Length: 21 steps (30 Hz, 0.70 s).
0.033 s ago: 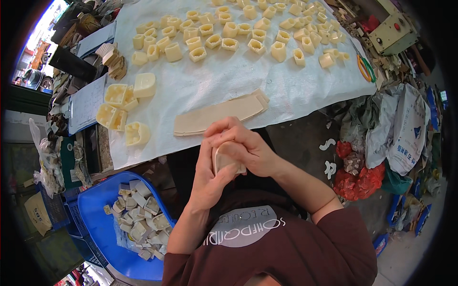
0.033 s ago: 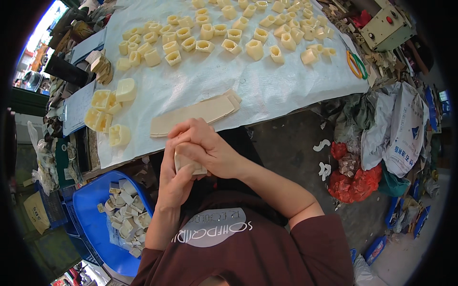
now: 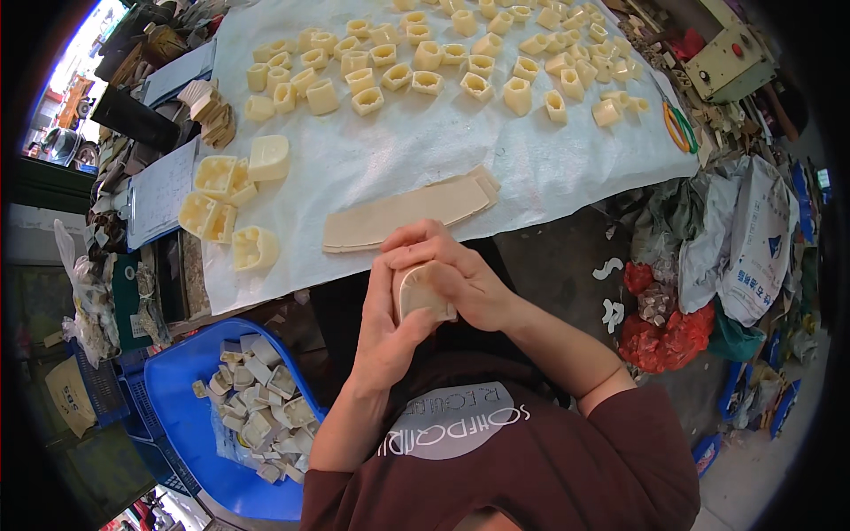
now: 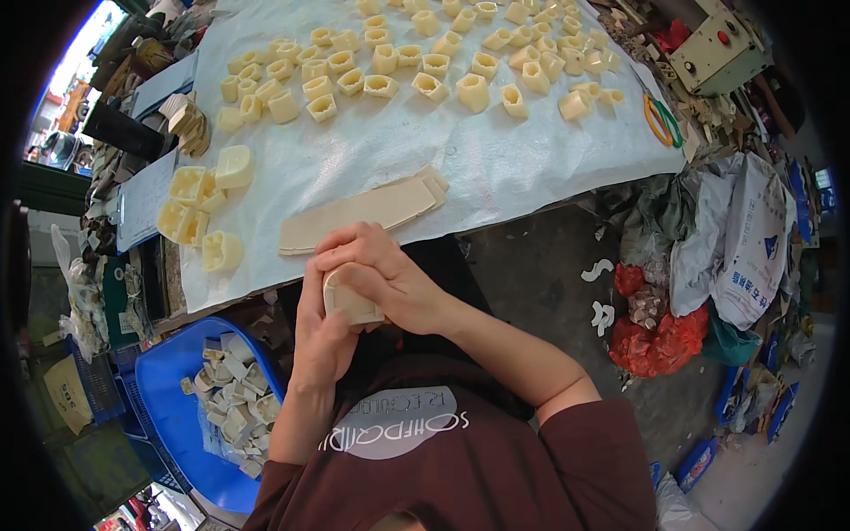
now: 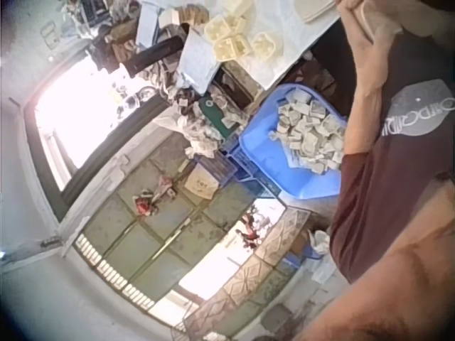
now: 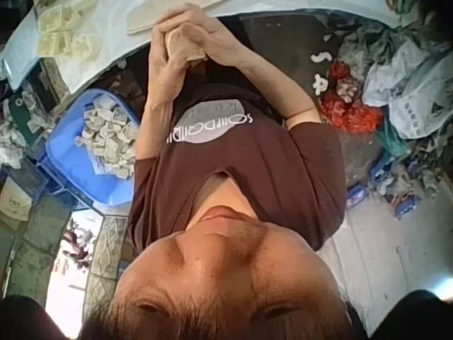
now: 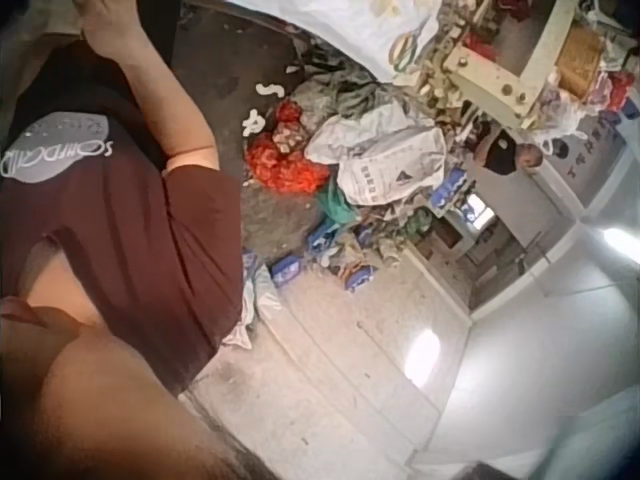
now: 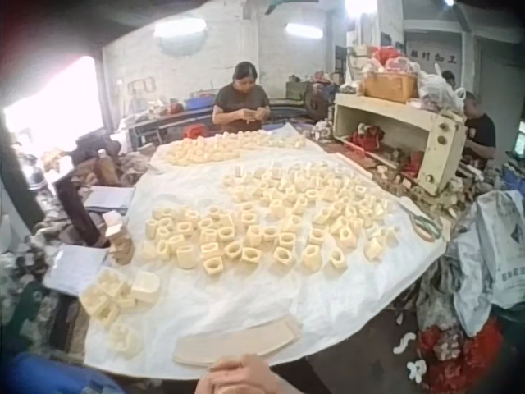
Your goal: The person repeatedly picks a small plastic mold and a flat plastic sheet, inserts the sheet into the mold, presses the edges to form a shape, and places the assembled unit on the table. This cycle continues throughout the clip.
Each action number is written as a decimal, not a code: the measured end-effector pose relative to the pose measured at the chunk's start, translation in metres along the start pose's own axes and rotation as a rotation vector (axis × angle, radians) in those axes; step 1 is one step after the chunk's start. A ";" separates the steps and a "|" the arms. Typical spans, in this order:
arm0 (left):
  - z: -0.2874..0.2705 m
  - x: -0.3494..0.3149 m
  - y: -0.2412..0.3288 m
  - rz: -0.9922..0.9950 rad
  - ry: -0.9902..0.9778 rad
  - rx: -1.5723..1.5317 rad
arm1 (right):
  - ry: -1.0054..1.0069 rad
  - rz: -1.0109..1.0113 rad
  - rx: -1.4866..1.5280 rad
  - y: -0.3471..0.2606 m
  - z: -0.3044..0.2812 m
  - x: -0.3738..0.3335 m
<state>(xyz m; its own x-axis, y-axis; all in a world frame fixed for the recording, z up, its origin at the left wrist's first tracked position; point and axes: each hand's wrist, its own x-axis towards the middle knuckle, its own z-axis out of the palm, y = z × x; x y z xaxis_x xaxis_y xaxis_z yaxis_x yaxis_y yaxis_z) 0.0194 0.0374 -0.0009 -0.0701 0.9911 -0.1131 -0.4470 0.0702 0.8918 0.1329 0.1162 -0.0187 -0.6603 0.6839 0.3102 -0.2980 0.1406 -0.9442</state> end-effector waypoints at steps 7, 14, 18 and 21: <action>0.005 0.003 -0.003 0.125 0.206 -0.088 | 0.114 0.168 0.204 -0.006 0.016 -0.016; 0.001 -0.002 -0.008 0.197 0.229 -0.045 | 0.118 -0.067 -0.081 0.000 0.024 -0.012; -0.026 -0.012 0.006 0.244 0.243 -0.063 | 0.007 -0.007 -0.221 -0.003 0.008 -0.005; -0.079 -0.033 0.013 0.400 0.515 0.156 | 0.058 -0.086 -0.449 -0.008 -0.005 0.012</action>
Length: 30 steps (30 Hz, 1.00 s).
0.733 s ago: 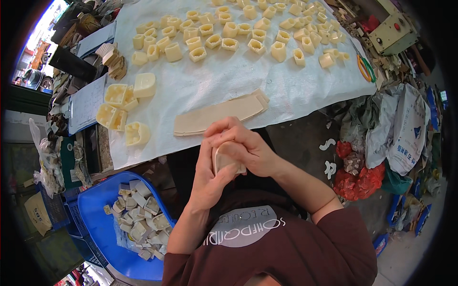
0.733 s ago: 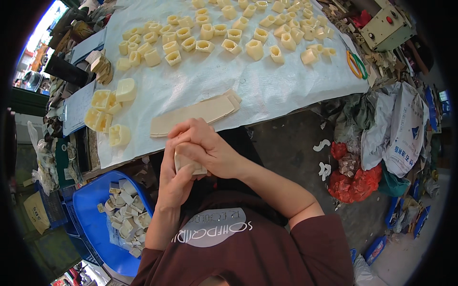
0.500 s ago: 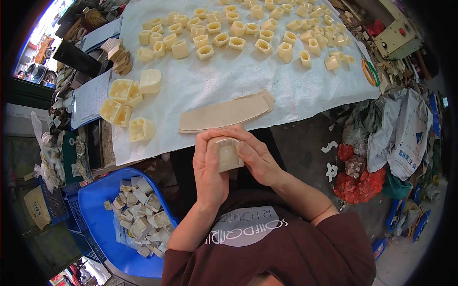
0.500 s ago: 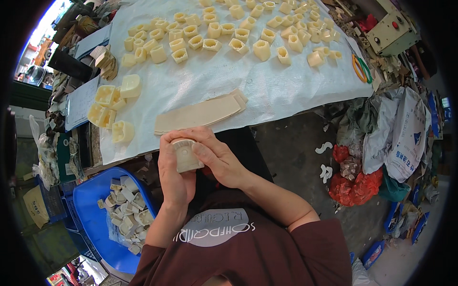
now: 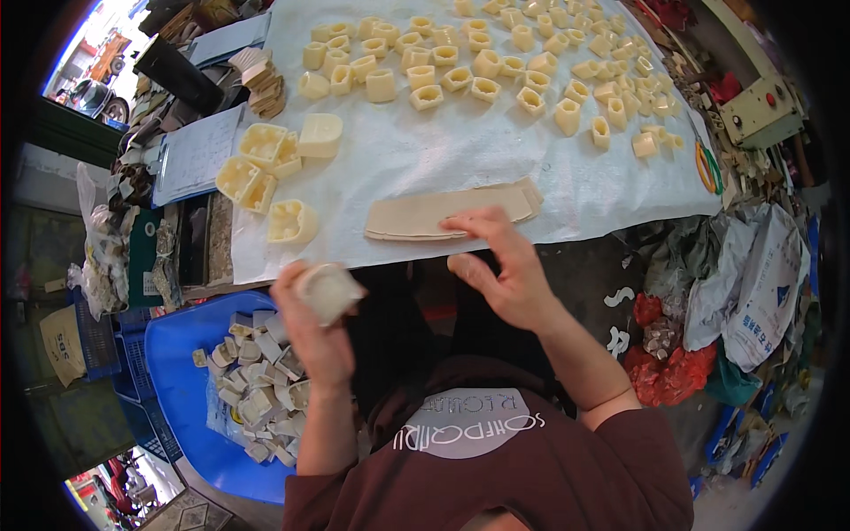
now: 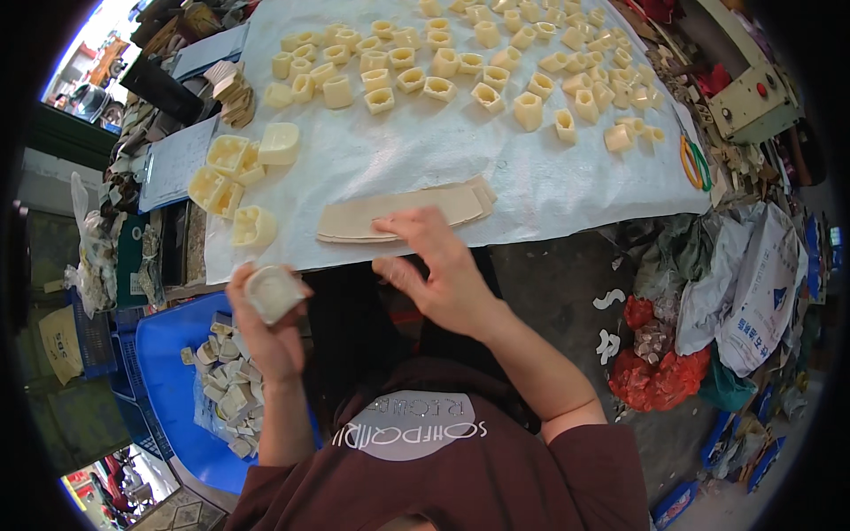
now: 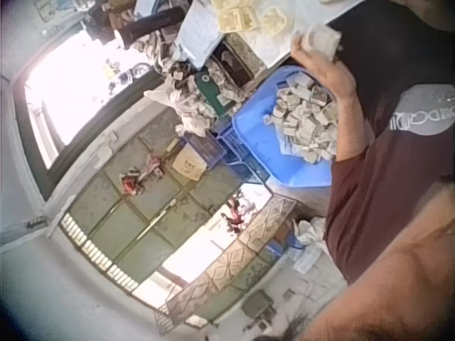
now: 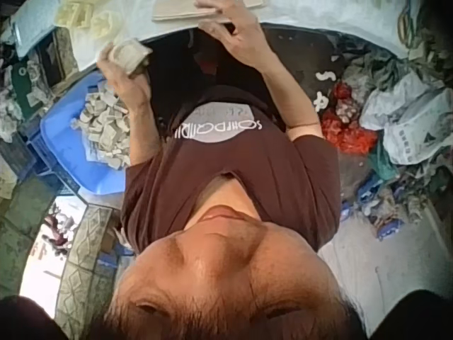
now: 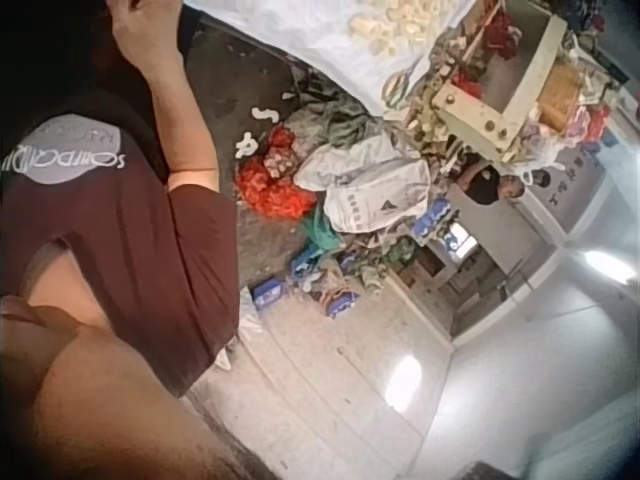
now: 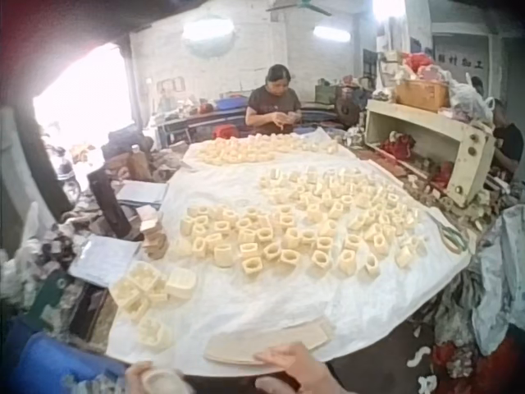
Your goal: The person repeatedly picks a small plastic mold and a flat plastic sheet, inserts the sheet into the mold, presses the edges to form a shape, and places the assembled unit on the table. This cycle continues throughout the clip.
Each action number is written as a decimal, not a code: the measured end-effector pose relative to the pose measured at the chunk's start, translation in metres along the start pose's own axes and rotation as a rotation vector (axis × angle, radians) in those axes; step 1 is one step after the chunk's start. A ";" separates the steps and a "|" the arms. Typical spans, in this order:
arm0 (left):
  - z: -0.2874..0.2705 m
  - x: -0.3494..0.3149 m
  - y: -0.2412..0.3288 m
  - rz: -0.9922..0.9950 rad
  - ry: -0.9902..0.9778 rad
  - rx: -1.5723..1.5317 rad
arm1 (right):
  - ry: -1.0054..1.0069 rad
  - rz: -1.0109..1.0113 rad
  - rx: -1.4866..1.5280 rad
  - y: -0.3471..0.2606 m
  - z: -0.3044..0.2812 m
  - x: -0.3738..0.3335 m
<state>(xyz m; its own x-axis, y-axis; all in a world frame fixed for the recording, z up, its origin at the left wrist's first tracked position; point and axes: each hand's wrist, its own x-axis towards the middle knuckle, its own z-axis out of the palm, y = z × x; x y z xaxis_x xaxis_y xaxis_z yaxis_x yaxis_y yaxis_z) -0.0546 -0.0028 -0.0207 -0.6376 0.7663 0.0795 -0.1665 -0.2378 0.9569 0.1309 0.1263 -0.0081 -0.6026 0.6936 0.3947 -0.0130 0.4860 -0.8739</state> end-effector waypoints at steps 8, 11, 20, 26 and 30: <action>-0.181 -0.050 0.015 0.041 0.631 1.378 | -0.199 -0.165 -0.450 0.015 0.001 0.035; -0.237 -0.084 0.007 -0.242 0.681 1.680 | -0.258 -0.170 -0.502 0.016 0.003 0.041; -0.141 -0.029 0.018 0.372 0.607 1.406 | -0.305 -0.223 -0.709 0.023 0.014 0.046; -0.006 0.019 0.010 0.594 -0.053 1.011 | -0.250 -0.247 -0.733 0.023 0.015 0.048; 0.029 0.026 0.003 0.692 -0.217 0.991 | -0.298 -0.287 -0.843 0.017 0.016 0.051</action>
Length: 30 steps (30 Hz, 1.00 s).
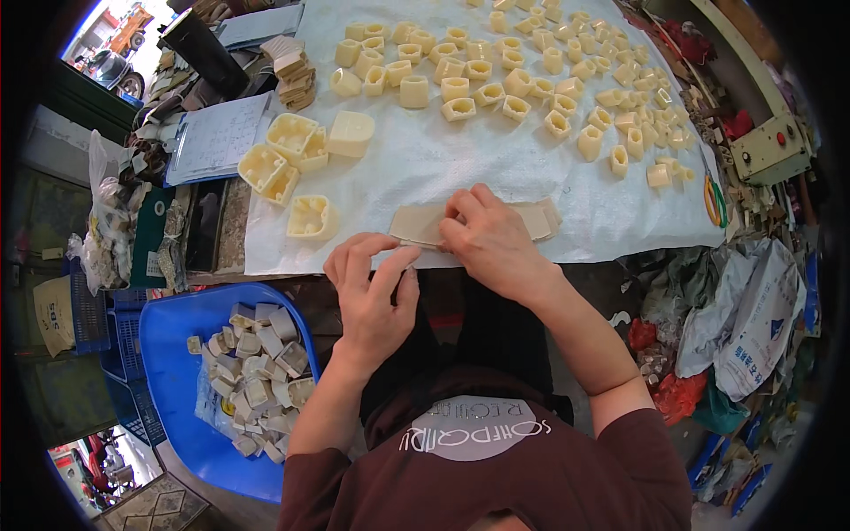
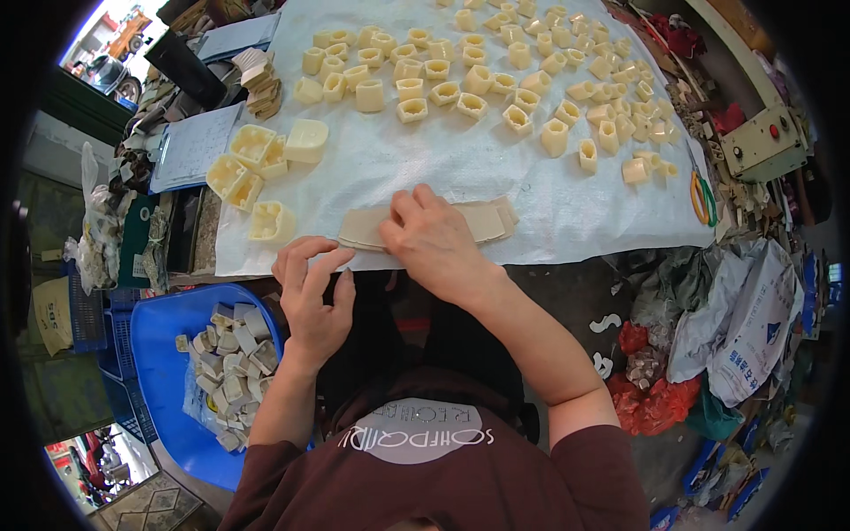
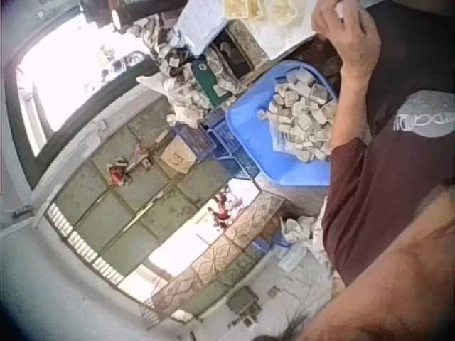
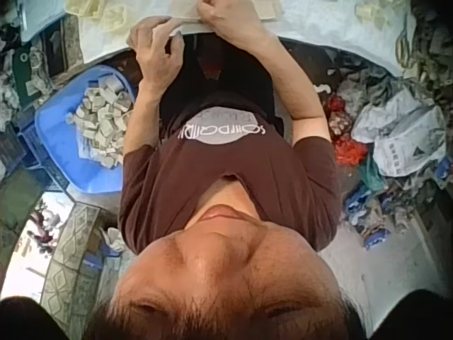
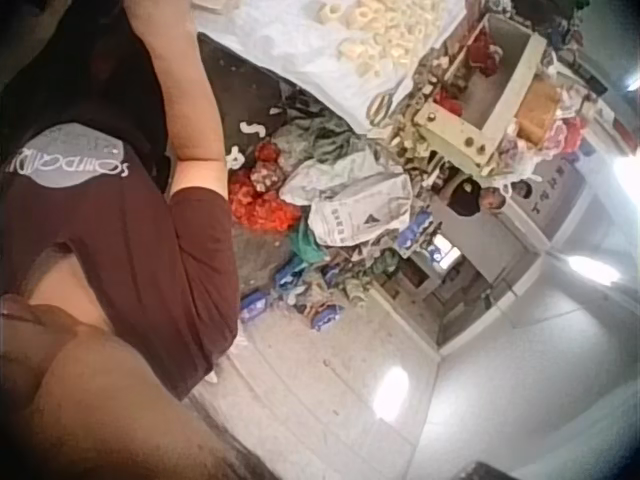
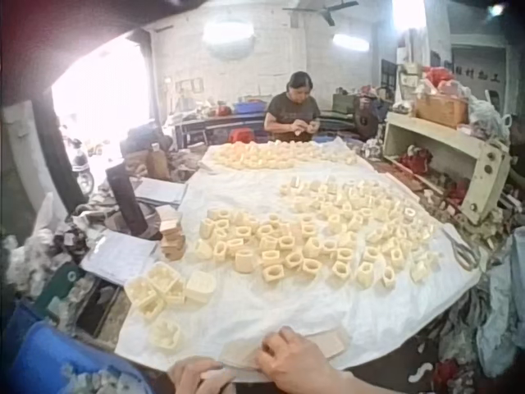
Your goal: The person repeatedly picks a small plastic mold and a flat plastic sheet, inserts the sheet into the mold, presses the edges to form a shape, and places the assembled unit on the table. This cycle continues throughout the clip.
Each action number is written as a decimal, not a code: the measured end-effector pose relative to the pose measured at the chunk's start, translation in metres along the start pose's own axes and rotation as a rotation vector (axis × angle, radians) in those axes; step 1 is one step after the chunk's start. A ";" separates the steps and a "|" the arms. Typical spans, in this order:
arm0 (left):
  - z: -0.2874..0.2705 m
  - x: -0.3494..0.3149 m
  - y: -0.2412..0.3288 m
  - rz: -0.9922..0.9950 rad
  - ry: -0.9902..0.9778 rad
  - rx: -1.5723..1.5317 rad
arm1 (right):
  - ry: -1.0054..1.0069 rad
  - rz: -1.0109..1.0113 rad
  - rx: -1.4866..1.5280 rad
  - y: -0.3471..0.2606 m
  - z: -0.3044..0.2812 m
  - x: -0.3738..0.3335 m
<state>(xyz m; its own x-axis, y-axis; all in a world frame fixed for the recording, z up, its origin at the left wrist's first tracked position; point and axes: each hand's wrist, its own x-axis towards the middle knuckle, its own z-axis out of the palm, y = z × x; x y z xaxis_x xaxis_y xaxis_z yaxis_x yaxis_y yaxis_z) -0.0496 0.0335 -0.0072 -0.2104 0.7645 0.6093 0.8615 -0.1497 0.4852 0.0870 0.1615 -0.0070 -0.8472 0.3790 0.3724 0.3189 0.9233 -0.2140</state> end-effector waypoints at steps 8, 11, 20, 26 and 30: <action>0.011 -0.010 0.000 0.003 -0.033 -0.002 | 0.030 0.027 -0.002 0.001 0.003 -0.003; 0.012 -0.013 -0.005 -0.019 -0.025 0.007 | 0.020 0.030 0.014 -0.004 -0.001 -0.001; 0.012 -0.014 -0.006 -0.047 -0.038 0.000 | 0.000 0.139 0.235 0.006 0.004 -0.002; 0.018 -0.017 -0.011 -0.023 -0.142 0.095 | -0.034 0.083 0.088 0.000 -0.001 0.000; 0.020 -0.020 -0.012 -0.027 -0.122 0.093 | -0.073 0.042 -0.093 -0.012 -0.002 0.000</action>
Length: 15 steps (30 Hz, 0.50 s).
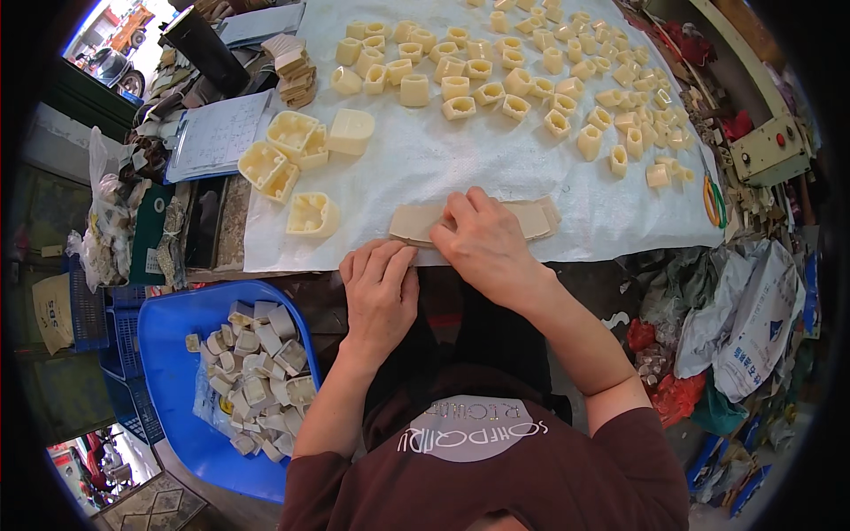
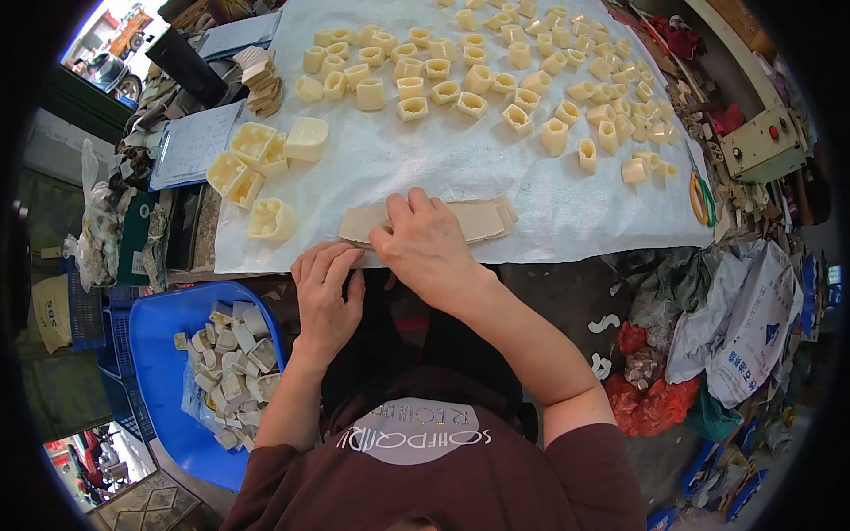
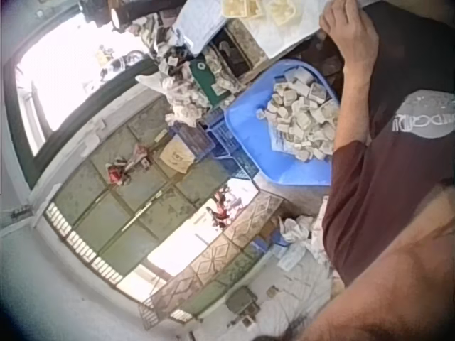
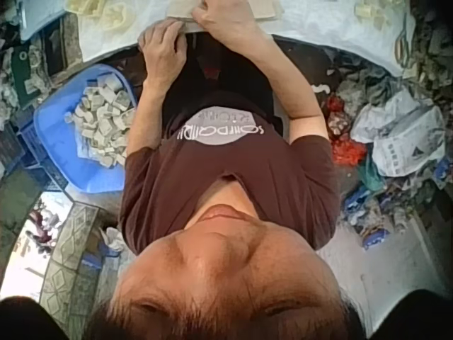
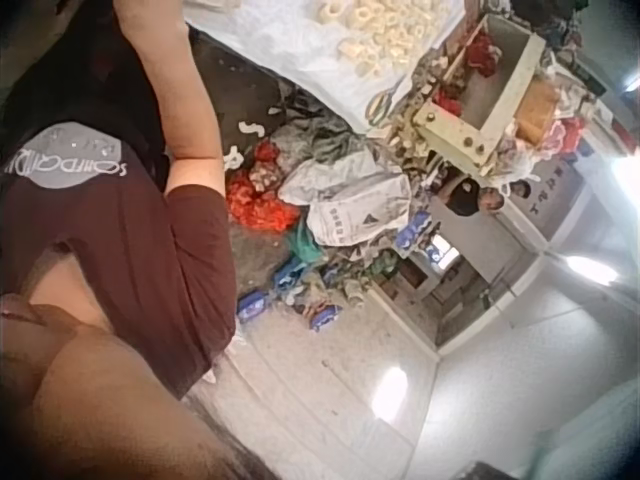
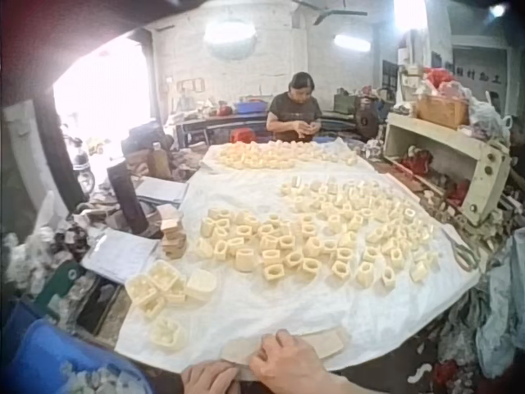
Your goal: The person repeatedly picks a small plastic mold and a flat plastic sheet, inserts the sheet into the mold, presses the edges to form a shape, and places the assembled unit on the table. This cycle continues throughout the clip.
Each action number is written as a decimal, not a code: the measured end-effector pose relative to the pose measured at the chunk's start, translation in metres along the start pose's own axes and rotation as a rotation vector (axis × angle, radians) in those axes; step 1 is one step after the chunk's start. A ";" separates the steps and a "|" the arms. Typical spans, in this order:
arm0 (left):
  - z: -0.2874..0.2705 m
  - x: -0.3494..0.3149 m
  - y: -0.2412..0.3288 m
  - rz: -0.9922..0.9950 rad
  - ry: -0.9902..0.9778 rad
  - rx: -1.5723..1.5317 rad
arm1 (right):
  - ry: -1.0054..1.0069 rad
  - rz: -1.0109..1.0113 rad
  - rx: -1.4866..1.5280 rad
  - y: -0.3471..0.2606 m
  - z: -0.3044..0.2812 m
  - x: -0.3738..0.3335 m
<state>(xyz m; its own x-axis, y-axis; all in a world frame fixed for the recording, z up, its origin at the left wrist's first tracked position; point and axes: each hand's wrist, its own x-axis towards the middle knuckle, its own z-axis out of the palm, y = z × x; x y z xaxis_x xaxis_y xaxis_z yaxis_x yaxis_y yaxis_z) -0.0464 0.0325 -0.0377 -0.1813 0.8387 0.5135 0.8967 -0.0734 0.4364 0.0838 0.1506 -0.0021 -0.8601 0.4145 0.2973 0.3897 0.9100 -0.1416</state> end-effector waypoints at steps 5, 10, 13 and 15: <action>-0.003 0.004 0.005 -0.031 -0.044 0.028 | 0.088 0.024 0.147 0.009 0.006 -0.001; -0.005 0.012 0.013 -0.010 -0.059 0.160 | 0.369 0.227 0.698 0.025 0.012 -0.010; -0.002 0.017 0.011 0.022 -0.070 0.146 | 0.694 0.601 1.090 0.048 0.000 -0.031; 0.001 0.018 0.003 0.040 -0.097 0.086 | 0.933 0.698 1.126 0.078 -0.008 -0.053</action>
<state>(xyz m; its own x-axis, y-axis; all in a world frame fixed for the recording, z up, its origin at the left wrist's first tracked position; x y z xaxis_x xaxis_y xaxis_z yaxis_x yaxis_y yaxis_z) -0.0469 0.0481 -0.0276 -0.1084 0.8847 0.4534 0.9346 -0.0648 0.3498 0.1624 0.1992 -0.0211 0.0235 0.9647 0.2622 -0.1892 0.2618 -0.9464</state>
